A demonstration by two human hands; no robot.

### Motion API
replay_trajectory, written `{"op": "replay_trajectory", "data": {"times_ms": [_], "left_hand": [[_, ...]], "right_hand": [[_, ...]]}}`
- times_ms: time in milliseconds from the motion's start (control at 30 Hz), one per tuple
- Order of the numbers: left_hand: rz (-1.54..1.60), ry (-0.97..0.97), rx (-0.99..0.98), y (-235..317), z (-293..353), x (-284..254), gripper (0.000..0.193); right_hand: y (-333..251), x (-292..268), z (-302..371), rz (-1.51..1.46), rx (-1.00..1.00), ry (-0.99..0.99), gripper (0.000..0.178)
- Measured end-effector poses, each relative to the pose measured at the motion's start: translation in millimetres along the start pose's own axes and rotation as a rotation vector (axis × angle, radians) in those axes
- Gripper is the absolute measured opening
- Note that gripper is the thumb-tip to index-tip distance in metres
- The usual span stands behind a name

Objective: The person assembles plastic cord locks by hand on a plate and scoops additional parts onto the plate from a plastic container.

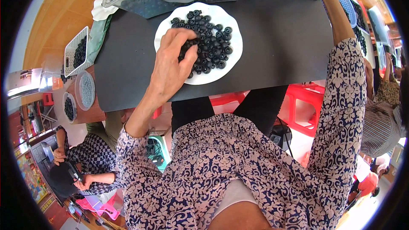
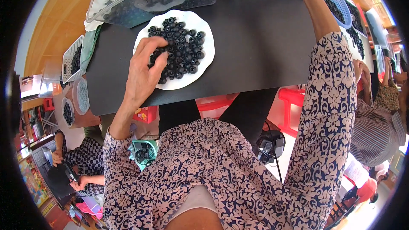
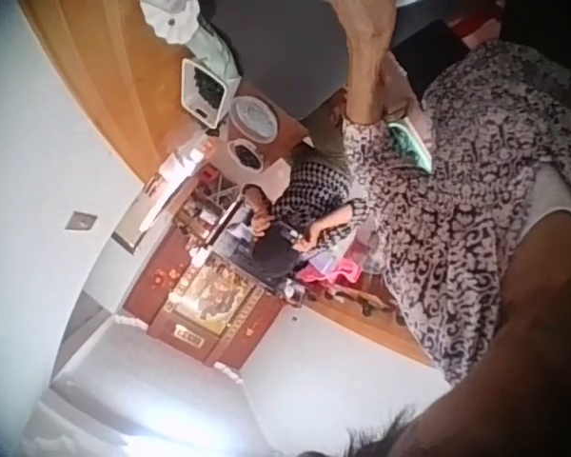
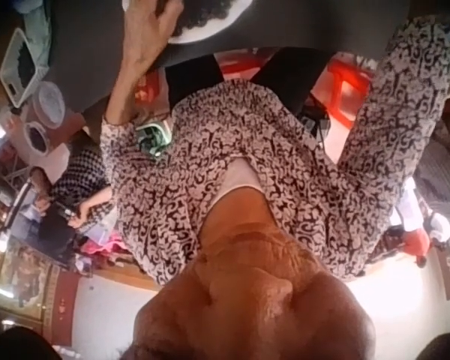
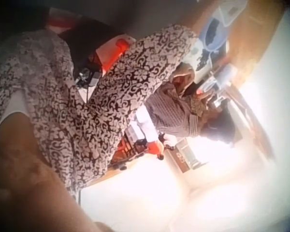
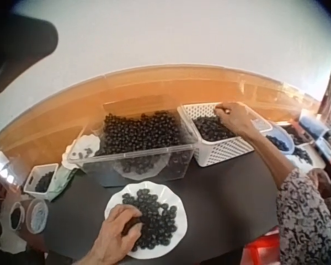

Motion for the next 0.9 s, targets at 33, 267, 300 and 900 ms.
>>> {"op": "replay_trajectory", "data": {"times_ms": [33, 267, 300, 900], "left_hand": [[0.119, -0.009, 0.036, 5, -5, 1, 0.022], [0.207, 0.155, 0.104, 1, 6, -36, 0.019], [0.109, 0.118, 0.105, -1, 15, -36, 0.021], [-0.301, 0.021, 0.229, 5, 7, -6, 0.024]], "right_hand": [[3, 5, -1, 0.084, -0.093, -0.007, 0.031], [-42, -51, 65, -0.084, -0.132, 0.398, 0.022], [-66, -43, 82, -0.213, -0.117, 0.308, 0.021], [-197, 57, 212, -0.186, -0.582, -0.337, 0.01]]}}
Point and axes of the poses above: each hand's wrist, its own z-axis away from the middle knuckle, its own x-axis out of the palm, y = z × x, the point moved 10 cm from there along -z, towards the middle knuckle, and after that the axes turned 10 degrees about z, right-handed, at the moved point
